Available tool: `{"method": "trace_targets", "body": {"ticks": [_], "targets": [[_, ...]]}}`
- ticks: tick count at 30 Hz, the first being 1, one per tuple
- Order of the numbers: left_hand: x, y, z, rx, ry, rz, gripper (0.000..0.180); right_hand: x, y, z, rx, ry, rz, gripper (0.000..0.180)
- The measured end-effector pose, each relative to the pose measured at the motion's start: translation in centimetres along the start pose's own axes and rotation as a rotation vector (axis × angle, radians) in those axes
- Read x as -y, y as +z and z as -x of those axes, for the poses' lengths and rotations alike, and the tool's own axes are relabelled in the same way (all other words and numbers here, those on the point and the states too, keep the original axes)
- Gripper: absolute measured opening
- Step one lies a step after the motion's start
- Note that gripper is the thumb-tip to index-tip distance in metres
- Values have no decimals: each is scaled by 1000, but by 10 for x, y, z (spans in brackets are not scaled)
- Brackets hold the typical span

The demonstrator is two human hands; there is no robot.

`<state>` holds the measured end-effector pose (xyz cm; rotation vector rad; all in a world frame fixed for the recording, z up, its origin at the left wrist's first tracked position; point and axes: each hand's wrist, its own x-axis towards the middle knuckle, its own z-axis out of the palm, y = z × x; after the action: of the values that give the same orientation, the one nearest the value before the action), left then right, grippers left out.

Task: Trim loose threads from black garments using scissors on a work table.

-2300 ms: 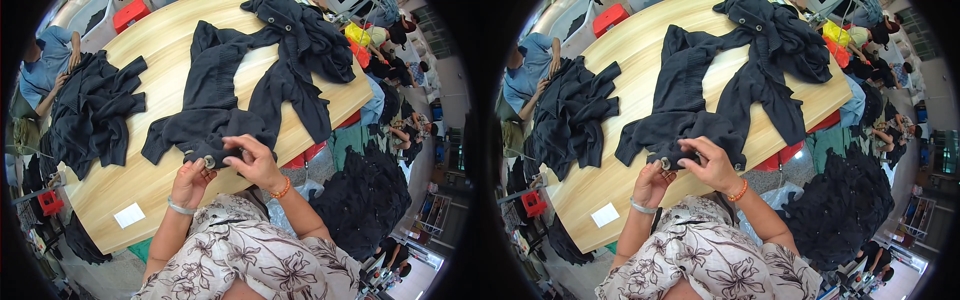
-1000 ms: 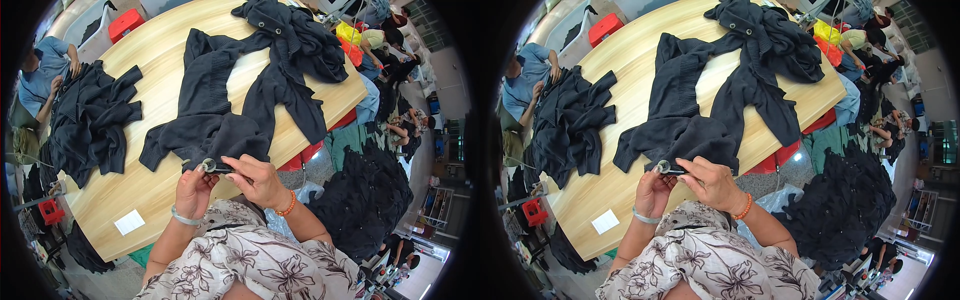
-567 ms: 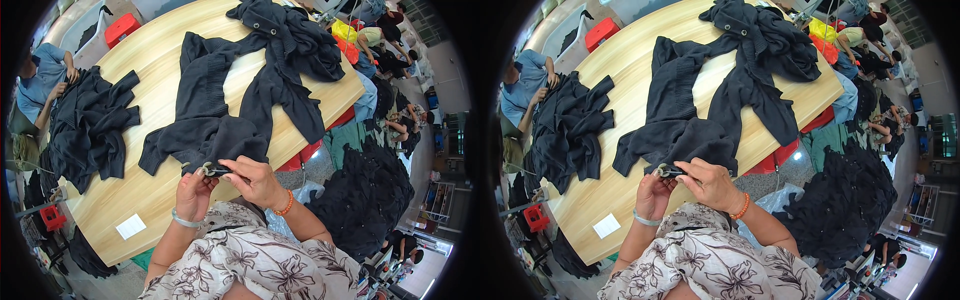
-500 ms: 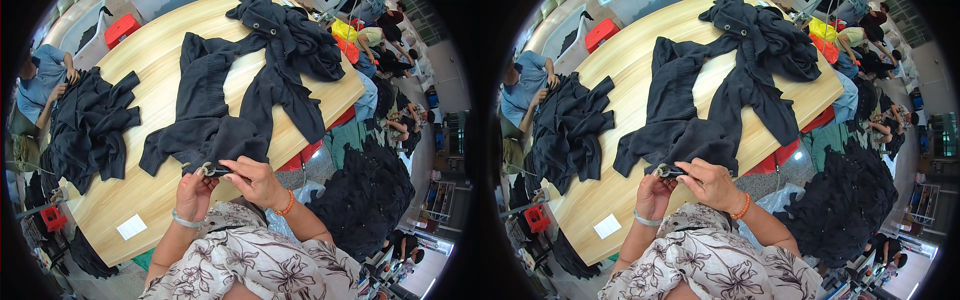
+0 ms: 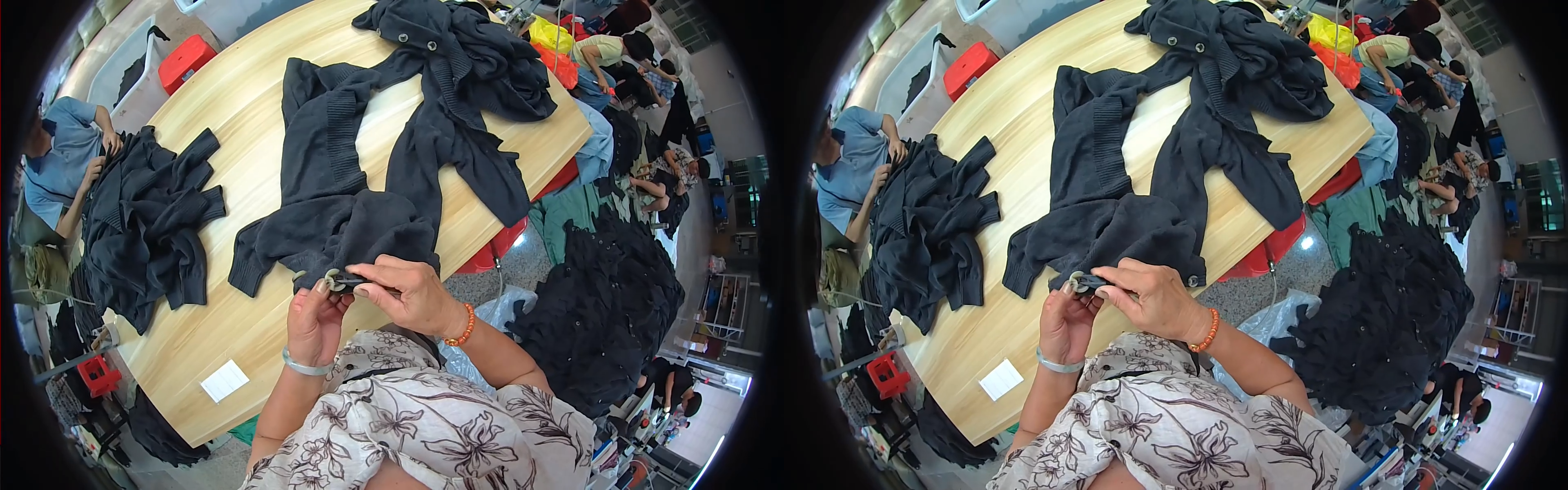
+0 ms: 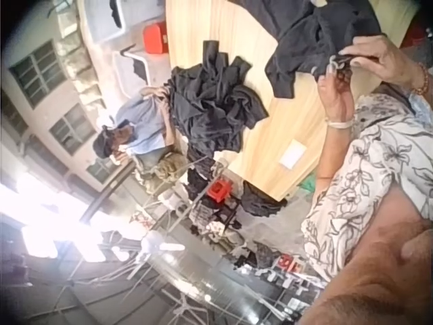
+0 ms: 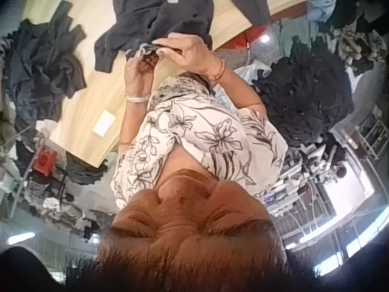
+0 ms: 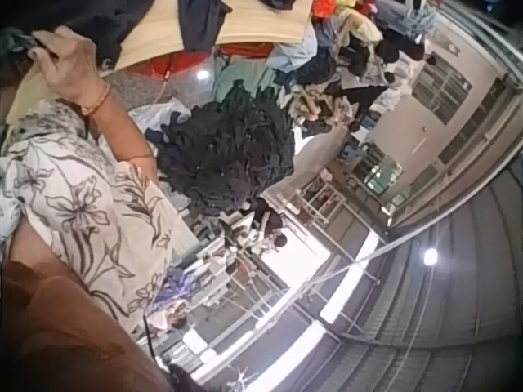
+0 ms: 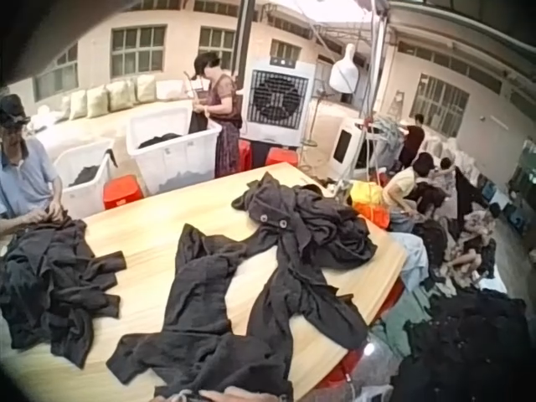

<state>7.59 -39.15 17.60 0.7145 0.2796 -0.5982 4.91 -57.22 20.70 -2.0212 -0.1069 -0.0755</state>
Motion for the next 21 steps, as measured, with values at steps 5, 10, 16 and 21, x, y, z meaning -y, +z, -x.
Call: {"method": "trace_targets", "body": {"ticks": [5, 10, 16, 21], "targets": [[-1, -2, -2, -3, -2, 1, 19, -5, 4, -1, -11, -5, -58, 25], [1, -9, -2, 42, -8, -15, 18, -9, 6, 0, -11, 0, -156, 27], [2, -12, -3, 80, -1, -5, 18, -9, 6, 0, -29, -3, -139, 26], [1, -4, -3, 35, 3, 17, 19, -8, 8, -1, -52, -14, -114, 27]]}}
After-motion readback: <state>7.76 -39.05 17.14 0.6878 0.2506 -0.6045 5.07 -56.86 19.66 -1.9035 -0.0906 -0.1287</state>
